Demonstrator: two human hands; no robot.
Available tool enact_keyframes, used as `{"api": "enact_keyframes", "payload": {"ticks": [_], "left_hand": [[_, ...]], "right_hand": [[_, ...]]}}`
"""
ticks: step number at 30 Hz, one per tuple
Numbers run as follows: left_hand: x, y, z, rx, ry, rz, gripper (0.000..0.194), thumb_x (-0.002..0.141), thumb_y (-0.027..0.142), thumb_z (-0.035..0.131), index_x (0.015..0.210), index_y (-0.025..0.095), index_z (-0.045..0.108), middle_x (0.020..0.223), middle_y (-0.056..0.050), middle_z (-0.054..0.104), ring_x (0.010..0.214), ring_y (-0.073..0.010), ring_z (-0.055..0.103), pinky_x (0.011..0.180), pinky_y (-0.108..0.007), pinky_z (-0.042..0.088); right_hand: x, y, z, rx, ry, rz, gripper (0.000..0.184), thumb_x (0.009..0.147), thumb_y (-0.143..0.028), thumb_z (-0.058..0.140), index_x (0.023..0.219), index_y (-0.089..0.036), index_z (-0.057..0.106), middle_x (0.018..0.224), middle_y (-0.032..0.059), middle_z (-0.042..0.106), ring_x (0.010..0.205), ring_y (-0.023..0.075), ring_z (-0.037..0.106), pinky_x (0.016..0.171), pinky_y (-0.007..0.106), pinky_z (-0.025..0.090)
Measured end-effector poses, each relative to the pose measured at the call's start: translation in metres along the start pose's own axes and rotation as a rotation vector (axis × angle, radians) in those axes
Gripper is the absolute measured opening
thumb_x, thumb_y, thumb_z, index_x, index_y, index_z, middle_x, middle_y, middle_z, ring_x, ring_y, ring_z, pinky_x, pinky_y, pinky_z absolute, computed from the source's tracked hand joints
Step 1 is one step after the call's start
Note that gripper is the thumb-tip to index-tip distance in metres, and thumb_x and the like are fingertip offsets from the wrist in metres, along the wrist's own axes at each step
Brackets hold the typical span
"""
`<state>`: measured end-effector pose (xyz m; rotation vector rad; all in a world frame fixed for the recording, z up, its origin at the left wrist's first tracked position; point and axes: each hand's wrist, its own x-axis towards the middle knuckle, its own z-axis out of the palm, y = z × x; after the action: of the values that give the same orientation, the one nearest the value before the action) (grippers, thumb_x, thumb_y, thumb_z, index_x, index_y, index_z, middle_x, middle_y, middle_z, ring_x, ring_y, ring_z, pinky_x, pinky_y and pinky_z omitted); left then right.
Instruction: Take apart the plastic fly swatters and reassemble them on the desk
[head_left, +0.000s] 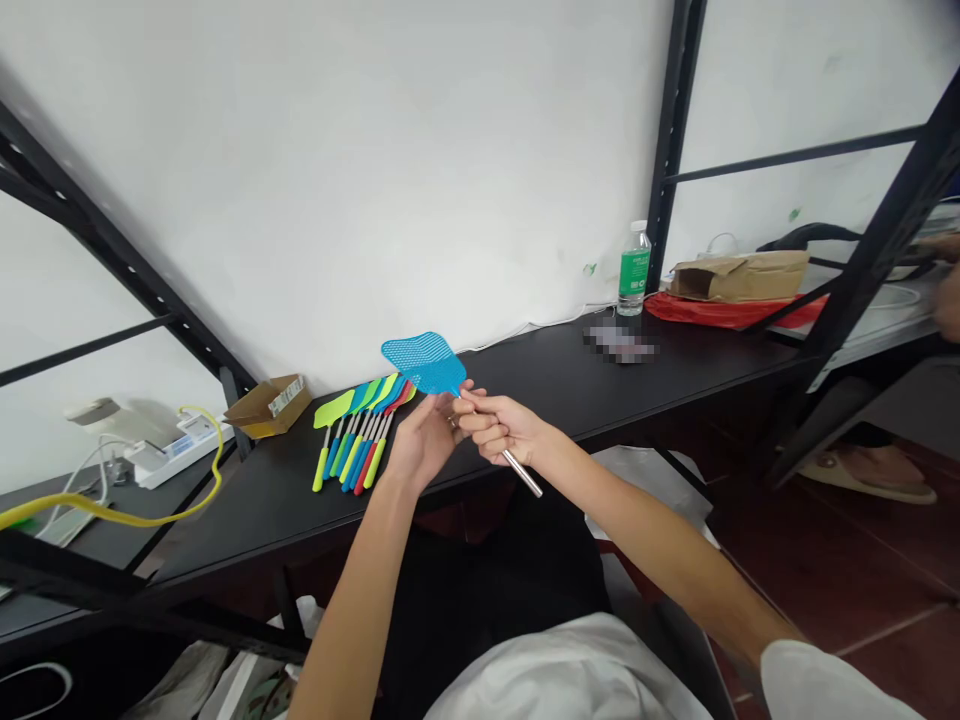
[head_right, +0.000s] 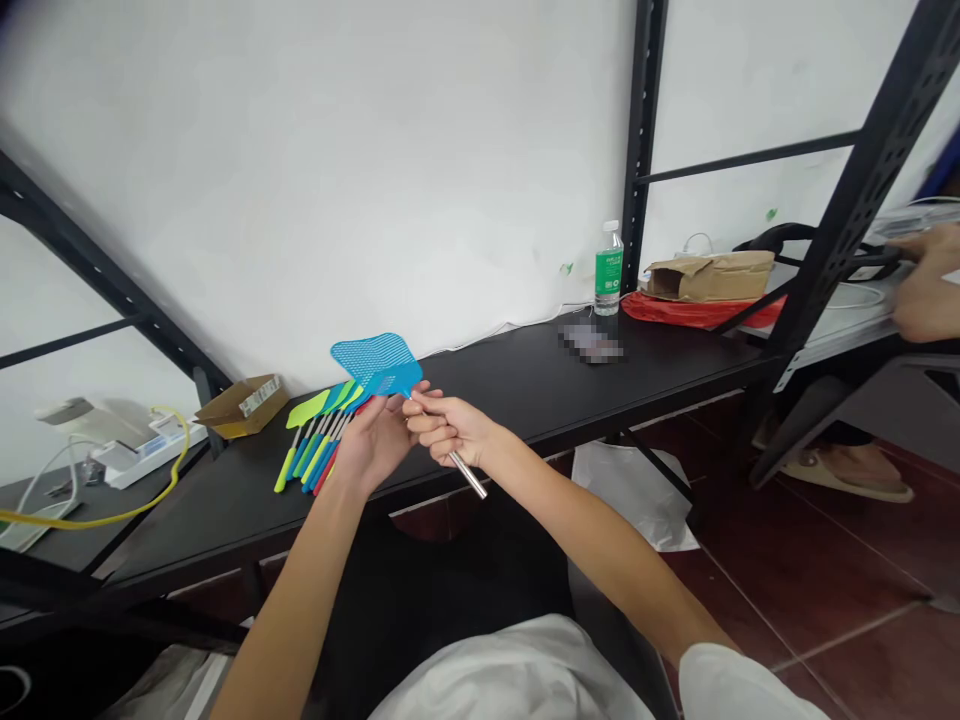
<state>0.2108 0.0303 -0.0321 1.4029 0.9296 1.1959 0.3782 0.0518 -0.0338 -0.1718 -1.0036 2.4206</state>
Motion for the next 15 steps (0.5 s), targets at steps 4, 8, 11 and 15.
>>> {"api": "enact_keyframes", "payload": {"ticks": [4,8,11,15], "left_hand": [[-0.008,-0.001,0.013,-0.330,-0.020,0.066,0.041,0.082,0.058,0.060,0.091,0.020,0.072,0.128,-0.012,0.066,0.124,-0.0343,0.057,0.101,-0.052,0.048],[-0.008,-0.010,0.024,-0.480,0.166,0.110,0.035,0.079,0.056,0.068,0.080,0.021,0.067,0.110,-0.008,0.071,0.114,-0.0284,0.064,0.098,-0.046,0.052],[-0.002,-0.009,0.026,-0.513,0.342,0.078,0.035,0.081,0.054,0.069,0.077,0.020,0.064,0.084,-0.005,0.067,0.093,-0.0204,0.067,0.088,-0.036,0.055],[0.006,0.004,0.002,-0.494,0.560,0.182,0.034,0.078,0.048,0.076,0.073,0.020,0.057,0.070,0.001,0.057,0.069,-0.0116,0.059,0.072,-0.027,0.052]], "right_hand": [[0.001,0.009,0.015,-0.048,-0.059,0.067,0.032,0.107,-0.040,0.035,0.081,-0.022,0.038,0.054,-0.0116,0.020,0.037,0.0045,0.003,0.031,0.013,0.008],[0.005,0.013,0.024,-0.125,-0.074,0.055,0.033,0.105,-0.044,0.041,0.080,-0.022,0.038,0.053,-0.0124,0.023,0.037,0.0044,0.003,0.030,0.013,0.010],[0.005,0.016,0.026,-0.230,0.004,-0.020,0.033,0.102,-0.045,0.046,0.080,-0.022,0.040,0.052,-0.0126,0.025,0.037,0.0041,0.006,0.030,0.012,0.011],[0.006,0.022,0.018,-0.417,0.195,-0.112,0.034,0.098,-0.047,0.051,0.077,-0.021,0.044,0.051,-0.0123,0.026,0.037,0.0032,0.012,0.032,0.012,0.010]]}}
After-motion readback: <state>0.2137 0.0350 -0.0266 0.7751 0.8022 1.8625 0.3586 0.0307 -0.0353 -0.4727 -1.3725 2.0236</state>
